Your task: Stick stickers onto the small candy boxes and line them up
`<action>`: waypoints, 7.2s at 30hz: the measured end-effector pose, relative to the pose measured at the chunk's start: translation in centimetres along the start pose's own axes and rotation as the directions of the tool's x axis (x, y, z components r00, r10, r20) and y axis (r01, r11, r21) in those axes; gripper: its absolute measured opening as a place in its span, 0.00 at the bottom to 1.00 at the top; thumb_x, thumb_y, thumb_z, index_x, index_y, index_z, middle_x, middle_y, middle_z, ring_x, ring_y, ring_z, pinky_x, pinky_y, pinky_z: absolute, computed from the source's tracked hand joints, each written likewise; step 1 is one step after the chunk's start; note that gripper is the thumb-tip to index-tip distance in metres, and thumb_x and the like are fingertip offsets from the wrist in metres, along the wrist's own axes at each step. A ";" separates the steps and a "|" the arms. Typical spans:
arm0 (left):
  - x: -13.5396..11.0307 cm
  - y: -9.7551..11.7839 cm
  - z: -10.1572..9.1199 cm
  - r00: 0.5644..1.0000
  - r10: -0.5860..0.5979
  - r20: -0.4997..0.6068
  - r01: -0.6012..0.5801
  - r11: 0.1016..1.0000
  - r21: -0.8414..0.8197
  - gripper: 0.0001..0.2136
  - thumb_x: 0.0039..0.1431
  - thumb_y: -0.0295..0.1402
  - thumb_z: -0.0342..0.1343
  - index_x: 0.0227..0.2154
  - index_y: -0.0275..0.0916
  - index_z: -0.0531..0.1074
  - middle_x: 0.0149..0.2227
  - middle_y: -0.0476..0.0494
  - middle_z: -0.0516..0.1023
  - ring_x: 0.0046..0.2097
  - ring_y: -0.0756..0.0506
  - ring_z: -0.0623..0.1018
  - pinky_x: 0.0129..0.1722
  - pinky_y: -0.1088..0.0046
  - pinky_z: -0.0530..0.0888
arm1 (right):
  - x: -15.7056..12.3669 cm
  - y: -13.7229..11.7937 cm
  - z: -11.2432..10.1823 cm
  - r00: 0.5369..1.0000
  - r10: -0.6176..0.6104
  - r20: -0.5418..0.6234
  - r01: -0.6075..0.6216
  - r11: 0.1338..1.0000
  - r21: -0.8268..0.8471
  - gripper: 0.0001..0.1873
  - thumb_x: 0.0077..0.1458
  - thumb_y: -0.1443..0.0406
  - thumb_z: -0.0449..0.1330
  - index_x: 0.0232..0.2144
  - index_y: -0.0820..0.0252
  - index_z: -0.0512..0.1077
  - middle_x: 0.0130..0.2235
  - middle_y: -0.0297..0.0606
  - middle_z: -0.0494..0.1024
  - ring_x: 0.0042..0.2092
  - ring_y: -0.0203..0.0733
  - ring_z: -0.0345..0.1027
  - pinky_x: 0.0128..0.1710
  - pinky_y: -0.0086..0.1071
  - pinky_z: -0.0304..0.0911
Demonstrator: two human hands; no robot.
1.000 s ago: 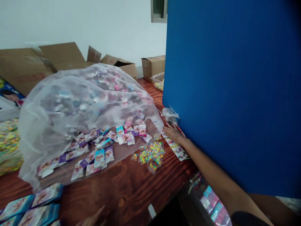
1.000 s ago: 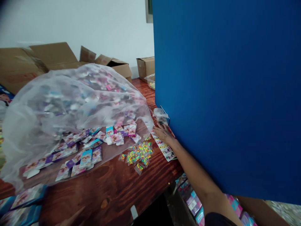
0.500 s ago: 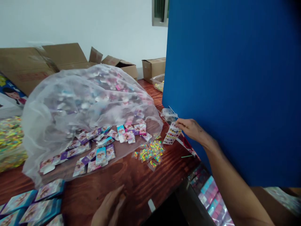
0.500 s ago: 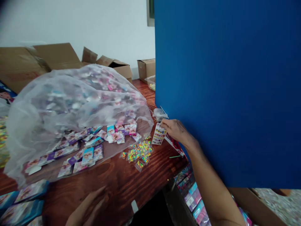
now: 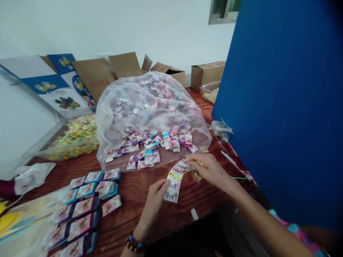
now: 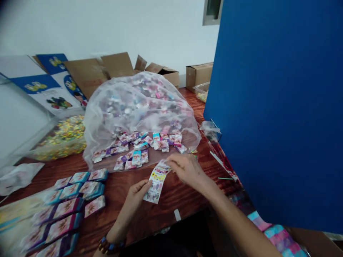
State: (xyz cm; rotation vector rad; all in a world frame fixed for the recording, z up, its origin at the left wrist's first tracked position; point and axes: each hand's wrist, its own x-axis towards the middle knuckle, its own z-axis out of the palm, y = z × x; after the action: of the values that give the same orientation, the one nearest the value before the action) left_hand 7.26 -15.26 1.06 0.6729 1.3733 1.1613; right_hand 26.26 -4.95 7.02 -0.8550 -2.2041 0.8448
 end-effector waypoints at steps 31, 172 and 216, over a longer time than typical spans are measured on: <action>-2.5 -1.6 -2.1 0.972 0.228 0.055 -0.233 0.902 0.363 0.13 0.59 0.40 0.52 0.38 0.38 0.76 0.33 0.46 0.78 0.34 0.47 0.74 0.33 0.76 0.69 | -2.5 1.2 8.0 0.948 0.183 0.260 -0.264 0.909 0.323 0.09 0.58 0.62 0.56 0.29 0.59 0.73 0.27 0.30 0.73 0.29 0.34 0.64 0.28 0.26 0.57; 7.8 0.7 2.1 0.872 0.422 0.248 -0.461 0.538 0.706 0.10 0.60 0.35 0.50 0.42 0.40 0.71 0.42 0.41 0.74 0.46 0.42 0.71 0.49 0.61 0.68 | -8.0 6.9 9.1 0.806 0.591 -0.035 -0.484 0.691 0.536 0.14 0.56 0.56 0.55 0.28 0.59 0.71 0.25 0.31 0.69 0.27 0.36 0.61 0.27 0.27 0.56; 16.1 5.6 -4.3 0.781 0.614 0.116 -0.152 0.007 0.988 0.10 0.55 0.24 0.52 0.39 0.39 0.69 0.40 0.40 0.71 0.45 0.39 0.68 0.45 0.59 0.65 | -9.3 7.4 9.8 0.854 0.519 -0.023 -0.482 0.808 0.340 0.15 0.54 0.53 0.56 0.33 0.57 0.73 0.30 0.34 0.75 0.31 0.38 0.68 0.33 0.25 0.63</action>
State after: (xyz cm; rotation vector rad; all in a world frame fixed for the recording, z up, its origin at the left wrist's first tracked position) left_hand -1.05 0.19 -0.72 2.0665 2.3944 0.5532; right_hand 27.22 -10.73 -7.23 -1.3070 -1.6809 1.3280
